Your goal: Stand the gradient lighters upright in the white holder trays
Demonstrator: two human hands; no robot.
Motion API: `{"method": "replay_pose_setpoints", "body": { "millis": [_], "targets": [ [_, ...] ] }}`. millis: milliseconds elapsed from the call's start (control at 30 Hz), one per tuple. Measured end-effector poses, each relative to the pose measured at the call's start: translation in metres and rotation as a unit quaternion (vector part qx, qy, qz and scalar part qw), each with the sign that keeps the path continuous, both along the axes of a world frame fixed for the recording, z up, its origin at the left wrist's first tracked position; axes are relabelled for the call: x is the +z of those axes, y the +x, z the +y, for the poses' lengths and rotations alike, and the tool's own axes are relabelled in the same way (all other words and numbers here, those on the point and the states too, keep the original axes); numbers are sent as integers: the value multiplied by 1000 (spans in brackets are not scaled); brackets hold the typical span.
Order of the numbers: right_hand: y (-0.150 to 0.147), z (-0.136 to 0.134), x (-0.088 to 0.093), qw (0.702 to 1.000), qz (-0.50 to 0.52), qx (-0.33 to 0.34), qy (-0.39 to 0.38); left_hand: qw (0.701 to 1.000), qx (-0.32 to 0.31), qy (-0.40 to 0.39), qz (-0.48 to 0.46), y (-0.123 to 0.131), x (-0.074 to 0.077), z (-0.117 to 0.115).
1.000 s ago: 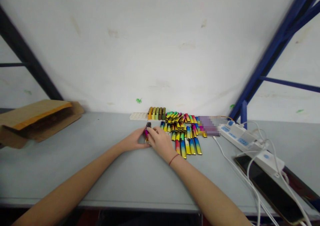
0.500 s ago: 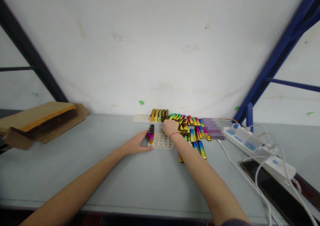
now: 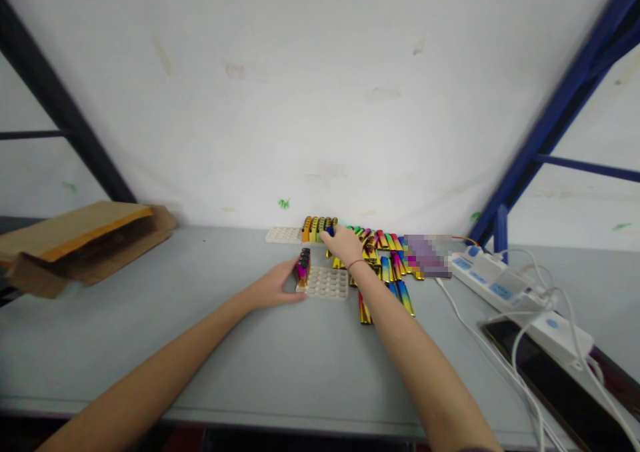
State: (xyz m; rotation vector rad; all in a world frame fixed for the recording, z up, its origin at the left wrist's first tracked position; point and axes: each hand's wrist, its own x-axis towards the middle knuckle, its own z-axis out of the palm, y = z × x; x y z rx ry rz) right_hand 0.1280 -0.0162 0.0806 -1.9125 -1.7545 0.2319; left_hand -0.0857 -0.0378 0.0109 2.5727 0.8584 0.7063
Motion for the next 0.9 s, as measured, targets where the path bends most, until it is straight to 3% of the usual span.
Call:
{"method": "replay_pose_setpoints", "body": {
  "millis": [100, 233, 467, 600, 800, 900],
  "targets": [
    [19, -14, 8, 979, 178, 49, 81, 1000, 2, -2, -4, 1, 1, 0],
    [36, -44, 9, 908, 412, 58, 44, 1000, 12, 1, 13, 1, 1, 0],
    [42, -77, -14, 831, 554, 41, 28, 999, 28, 16, 35, 5, -2, -4],
    [42, -79, -19, 836, 547, 34, 13, 998, 33, 27, 42, 6, -2, -6],
    [31, -81, -25, 850, 505, 131, 72, 998, 20, 32, 43, 5, -3, -4],
    [23, -80, -31, 849, 504, 130, 86, 999, 20, 33, 38, 5, -5, -2]
  ]
}}
